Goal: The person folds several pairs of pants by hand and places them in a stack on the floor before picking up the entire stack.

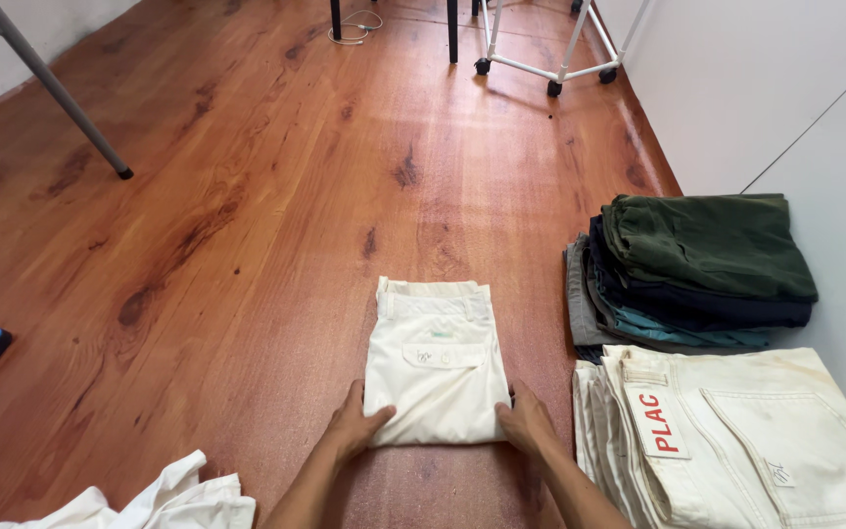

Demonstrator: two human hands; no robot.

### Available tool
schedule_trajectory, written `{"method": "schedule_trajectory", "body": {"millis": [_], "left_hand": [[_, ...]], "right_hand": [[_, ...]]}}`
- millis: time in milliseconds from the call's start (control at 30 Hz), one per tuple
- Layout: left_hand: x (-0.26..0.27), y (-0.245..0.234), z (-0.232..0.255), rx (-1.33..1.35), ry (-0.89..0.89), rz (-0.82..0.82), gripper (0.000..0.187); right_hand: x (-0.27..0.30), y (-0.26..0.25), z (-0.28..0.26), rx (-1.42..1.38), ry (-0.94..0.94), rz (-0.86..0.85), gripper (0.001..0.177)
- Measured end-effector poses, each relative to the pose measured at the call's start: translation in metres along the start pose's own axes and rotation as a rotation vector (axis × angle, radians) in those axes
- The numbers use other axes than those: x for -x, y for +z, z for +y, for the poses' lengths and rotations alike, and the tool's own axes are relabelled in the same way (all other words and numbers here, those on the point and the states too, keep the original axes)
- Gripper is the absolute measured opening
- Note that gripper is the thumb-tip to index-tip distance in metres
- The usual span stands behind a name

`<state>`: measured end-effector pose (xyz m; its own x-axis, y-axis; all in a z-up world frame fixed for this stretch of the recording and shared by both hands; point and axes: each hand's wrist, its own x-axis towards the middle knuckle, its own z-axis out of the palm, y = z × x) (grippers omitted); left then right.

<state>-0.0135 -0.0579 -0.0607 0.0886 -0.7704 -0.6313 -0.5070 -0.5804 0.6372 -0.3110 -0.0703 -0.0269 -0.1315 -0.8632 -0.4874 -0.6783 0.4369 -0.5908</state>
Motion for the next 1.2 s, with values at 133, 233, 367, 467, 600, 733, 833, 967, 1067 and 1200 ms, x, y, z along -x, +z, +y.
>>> {"method": "schedule_trajectory", "body": {"millis": [133, 233, 367, 467, 600, 733, 833, 967, 1067, 1200], "left_hand": [[0.011, 0.001, -0.003, 0.110, 0.098, -0.192, 0.112], [0.028, -0.003, 0.003, 0.035, -0.226, -0.293, 0.091], [0.015, -0.007, 0.011, 0.015, -0.052, -0.012, 0.065], [0.010, -0.005, 0.016, 0.064, 0.024, 0.072, 0.066], [0.028, -0.006, 0.027, 0.175, 0.219, 0.078, 0.060], [0.031, -0.005, 0.040, 0.232, 0.166, 0.193, 0.050], [0.016, -0.007, 0.038, 0.095, 0.161, 0.364, 0.046], [0.005, 0.001, 0.029, -0.015, -0.058, 0.261, 0.067], [0.006, 0.013, 0.021, 0.072, -0.110, 0.172, 0.073], [0.007, 0.030, 0.013, 0.272, -0.111, 0.101, 0.053]], "right_hand": [[0.015, -0.016, -0.008, 0.280, 0.033, -0.022, 0.054], [0.008, -0.022, 0.004, 0.372, -0.015, -0.079, 0.061], [-0.011, -0.014, 0.021, 0.375, -0.030, -0.168, 0.067], [-0.003, -0.008, 0.021, 0.329, -0.019, -0.124, 0.068], [0.022, -0.013, -0.005, 0.385, 0.094, -0.158, 0.059], [0.034, -0.019, -0.016, 0.368, 0.048, -0.017, 0.045], [0.034, -0.018, -0.014, 0.329, 0.025, 0.026, 0.046], [0.030, -0.015, -0.002, 0.333, 0.023, 0.050, 0.046], [0.029, -0.013, 0.003, 0.344, -0.001, 0.063, 0.049], [0.038, -0.009, 0.001, 0.323, 0.012, 0.068, 0.056]]}}
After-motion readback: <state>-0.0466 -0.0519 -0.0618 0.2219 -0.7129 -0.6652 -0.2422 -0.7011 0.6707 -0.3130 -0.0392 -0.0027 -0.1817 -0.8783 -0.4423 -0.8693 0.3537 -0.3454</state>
